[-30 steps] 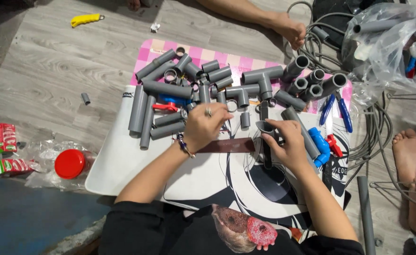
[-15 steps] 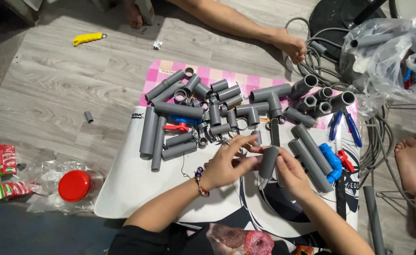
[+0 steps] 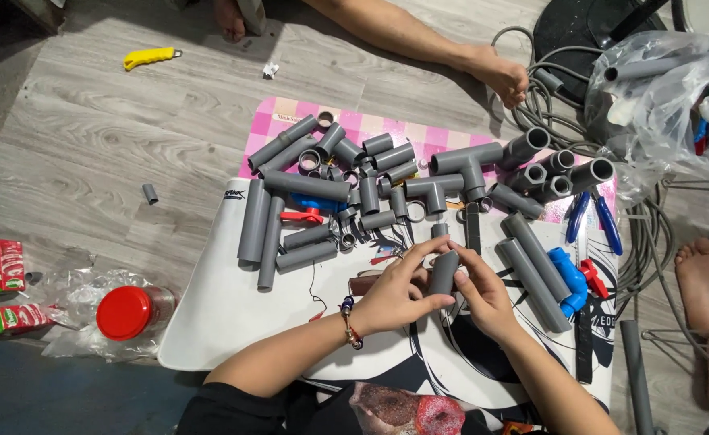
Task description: Filing and sanding the edges of various PVC pipe segments and fittings to remove burrs and smooth the surfaces.
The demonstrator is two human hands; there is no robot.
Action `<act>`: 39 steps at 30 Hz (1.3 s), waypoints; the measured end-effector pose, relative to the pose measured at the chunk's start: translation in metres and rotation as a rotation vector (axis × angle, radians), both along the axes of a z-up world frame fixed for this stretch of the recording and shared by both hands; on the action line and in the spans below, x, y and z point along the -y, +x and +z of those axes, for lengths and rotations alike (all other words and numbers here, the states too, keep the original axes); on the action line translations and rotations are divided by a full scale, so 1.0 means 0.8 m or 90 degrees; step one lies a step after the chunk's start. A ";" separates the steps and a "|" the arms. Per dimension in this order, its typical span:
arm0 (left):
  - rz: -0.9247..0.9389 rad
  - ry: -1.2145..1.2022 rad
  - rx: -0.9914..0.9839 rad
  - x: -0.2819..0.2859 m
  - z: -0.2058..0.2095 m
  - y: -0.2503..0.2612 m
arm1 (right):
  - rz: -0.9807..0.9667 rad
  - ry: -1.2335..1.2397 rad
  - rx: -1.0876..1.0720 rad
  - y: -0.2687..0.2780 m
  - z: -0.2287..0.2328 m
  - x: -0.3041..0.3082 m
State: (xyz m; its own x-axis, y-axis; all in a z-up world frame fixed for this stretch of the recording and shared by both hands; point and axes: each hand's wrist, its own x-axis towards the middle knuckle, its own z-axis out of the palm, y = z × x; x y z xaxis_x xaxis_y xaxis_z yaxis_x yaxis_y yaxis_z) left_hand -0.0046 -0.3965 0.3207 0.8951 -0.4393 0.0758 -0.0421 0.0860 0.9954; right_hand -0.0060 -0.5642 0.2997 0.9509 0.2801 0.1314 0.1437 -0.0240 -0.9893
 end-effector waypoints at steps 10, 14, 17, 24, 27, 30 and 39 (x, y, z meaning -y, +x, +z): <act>-0.036 0.072 0.045 -0.003 -0.010 0.000 | -0.022 -0.023 0.079 0.009 -0.015 0.011; -0.056 0.154 0.090 -0.005 -0.017 -0.003 | -0.037 -0.084 0.120 0.015 -0.006 0.008; -0.059 0.195 0.130 -0.005 -0.006 -0.001 | -0.070 -0.059 0.096 0.015 -0.010 0.011; -0.097 0.195 0.104 -0.002 -0.007 0.000 | -0.199 -0.018 -0.008 0.013 -0.002 0.018; -0.094 0.116 0.037 -0.001 -0.014 0.005 | -0.205 -0.005 0.030 0.019 0.004 0.023; -0.090 0.040 -0.038 -0.002 -0.001 0.002 | -0.169 -0.008 0.002 0.017 -0.016 0.031; -0.149 0.015 -0.117 -0.001 -0.007 0.005 | 0.074 -0.017 0.003 0.012 -0.047 0.051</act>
